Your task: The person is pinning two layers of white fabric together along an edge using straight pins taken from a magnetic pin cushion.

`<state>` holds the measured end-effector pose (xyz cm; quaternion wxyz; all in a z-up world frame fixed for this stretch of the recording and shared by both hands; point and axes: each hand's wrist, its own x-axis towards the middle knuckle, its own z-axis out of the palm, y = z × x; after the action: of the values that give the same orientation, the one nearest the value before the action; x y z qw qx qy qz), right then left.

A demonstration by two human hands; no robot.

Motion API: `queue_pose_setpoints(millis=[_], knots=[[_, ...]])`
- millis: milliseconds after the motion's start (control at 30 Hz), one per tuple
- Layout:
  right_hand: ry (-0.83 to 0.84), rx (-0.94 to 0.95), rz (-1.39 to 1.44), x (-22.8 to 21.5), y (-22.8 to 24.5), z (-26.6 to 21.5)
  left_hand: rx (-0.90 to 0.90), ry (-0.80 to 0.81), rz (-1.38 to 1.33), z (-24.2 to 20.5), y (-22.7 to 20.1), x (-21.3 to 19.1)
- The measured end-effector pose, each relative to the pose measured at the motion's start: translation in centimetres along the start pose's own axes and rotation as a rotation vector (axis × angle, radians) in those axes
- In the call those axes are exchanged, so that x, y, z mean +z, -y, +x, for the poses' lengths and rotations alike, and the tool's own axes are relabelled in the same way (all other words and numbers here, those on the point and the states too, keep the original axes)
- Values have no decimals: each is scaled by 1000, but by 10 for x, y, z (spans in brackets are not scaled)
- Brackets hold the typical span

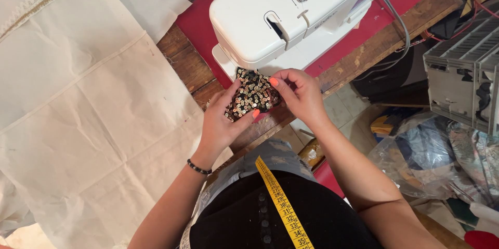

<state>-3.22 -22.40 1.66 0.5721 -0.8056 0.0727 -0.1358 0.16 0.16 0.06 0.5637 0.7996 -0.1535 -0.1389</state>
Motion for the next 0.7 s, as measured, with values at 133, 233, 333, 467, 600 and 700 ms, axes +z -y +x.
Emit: queue_pose_setpoints(millis=[133, 233, 333, 467, 600, 700], knots=[[5, 16, -2, -5, -1, -2, -31, 17, -17, 1, -9, -4], [-18, 17, -17, -10, 2, -3, -61, 29, -38, 2, -10, -6], [-22, 16, -33, -14, -1, -3, -92, 34, -54, 2, -11, -7], [-28, -10, -52, -14, -4, -5, -89, 35, -67, 0, -15, -6], [39, -70, -73, -10, 12, -6, -66, 44, -76, 1, -20, -7], [72, -122, -155, -7, 13, -5, -17, 43, -27, -3, -14, -2]])
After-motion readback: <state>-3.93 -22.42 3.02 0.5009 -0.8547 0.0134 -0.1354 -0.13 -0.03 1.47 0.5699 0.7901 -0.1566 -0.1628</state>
